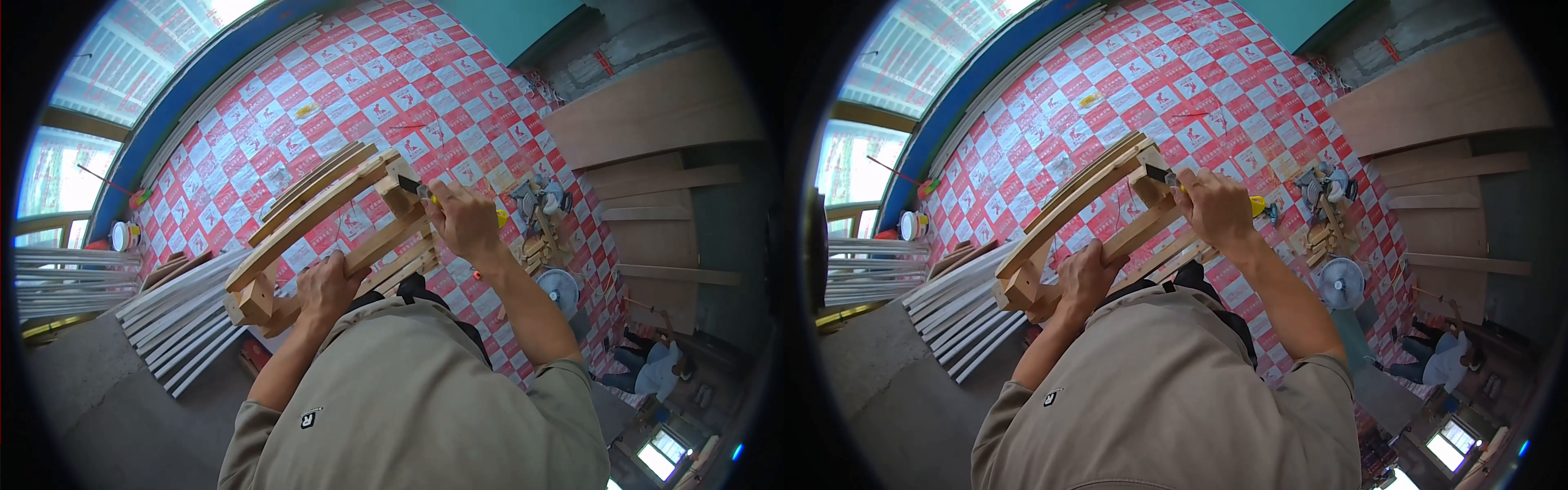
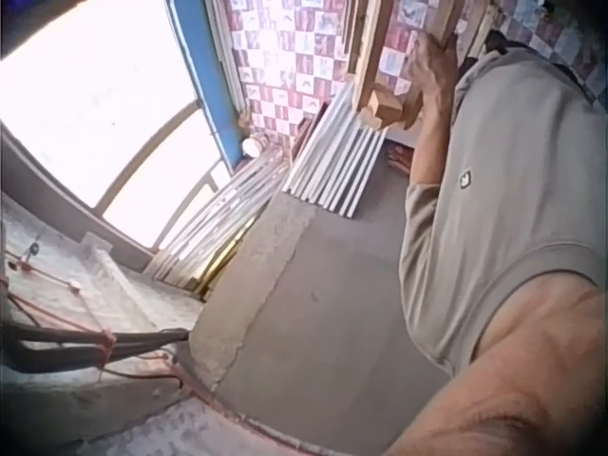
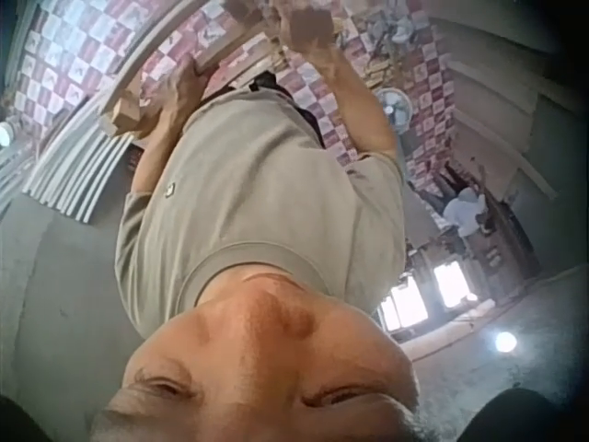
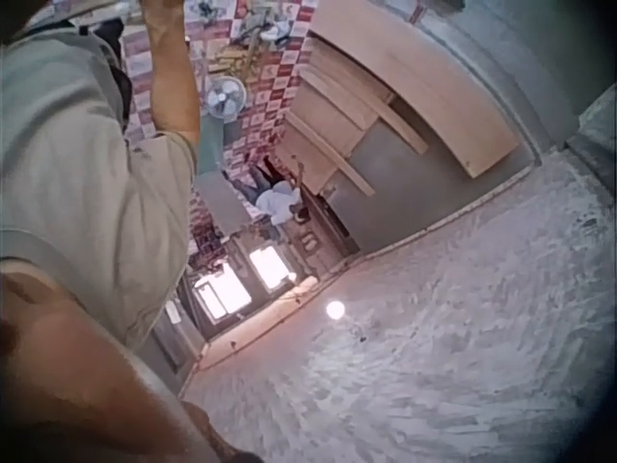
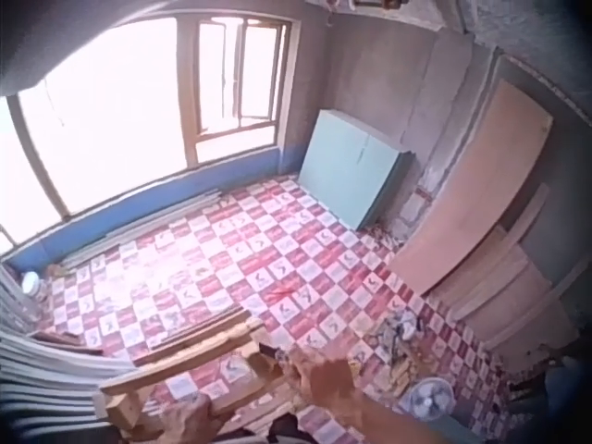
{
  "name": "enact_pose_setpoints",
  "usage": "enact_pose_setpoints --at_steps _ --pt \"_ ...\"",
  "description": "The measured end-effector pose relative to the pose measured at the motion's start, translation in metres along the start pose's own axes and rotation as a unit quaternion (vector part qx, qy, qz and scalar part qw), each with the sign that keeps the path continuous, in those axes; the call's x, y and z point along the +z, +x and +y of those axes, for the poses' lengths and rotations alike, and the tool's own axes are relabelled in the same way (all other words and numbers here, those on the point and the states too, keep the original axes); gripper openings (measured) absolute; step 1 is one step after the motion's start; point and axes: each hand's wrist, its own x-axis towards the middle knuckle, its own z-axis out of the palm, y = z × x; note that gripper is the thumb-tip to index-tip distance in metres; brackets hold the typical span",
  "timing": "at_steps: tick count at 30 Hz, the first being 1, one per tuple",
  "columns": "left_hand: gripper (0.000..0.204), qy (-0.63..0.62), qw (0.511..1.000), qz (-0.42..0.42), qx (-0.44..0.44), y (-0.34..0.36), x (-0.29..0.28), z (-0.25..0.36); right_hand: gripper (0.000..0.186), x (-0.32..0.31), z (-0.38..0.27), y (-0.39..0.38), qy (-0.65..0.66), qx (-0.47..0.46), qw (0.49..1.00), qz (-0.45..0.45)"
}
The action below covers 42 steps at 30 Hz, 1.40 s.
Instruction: Sawing a small piece of wood off a wooden frame using a utility knife.
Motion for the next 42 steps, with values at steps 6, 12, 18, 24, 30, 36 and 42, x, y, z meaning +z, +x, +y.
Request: enact_pose_setpoints --at_steps 6,12,18,24,30,36,42 --pt "0.041 0.002 1.0 0.01 0.003 -0.001 0.003 -0.005 0.021 0.003 0.0 0.003 -0.04 -0.025 0.999 0.004" --pt "0.041 0.002 1.0 -0.025 0.002 0.006 -0.004 0.001 0.03 -0.019 0.154 -0.037 -0.057 0.259 0.964 -0.014" --pt "0.039 -0.027 1.0 -0.013 0.007 0.0 0.001 -0.012 0.027 -0.08 0.035 0.027 -0.035 0.152 0.984 -0.089" --pt "0.039 -0.047 0.999 0.003 0.018 0.0 0.002 -0.013 0.027 -0.087 -0.008 0.08 -0.019 0.032 0.968 -0.247" --pt "0.039 -0.076 0.997 -0.002 0.017 0.001 0.003 -0.017 0.025 -0.08 -0.049 0.13 -0.142 -0.063 0.933 -0.324" --pt "0.038 -0.092 0.995 0.003 0.024 0.001 0.008 -0.023 0.019 -0.064 -0.075 0.155 -0.211 -0.126 0.887 -0.39" --pt "0.016 -0.074 0.994 0.039 0.064 0.002 0.012 -0.027 0.017 -0.055 -0.077 0.149 -0.287 -0.146 0.83 -0.456"
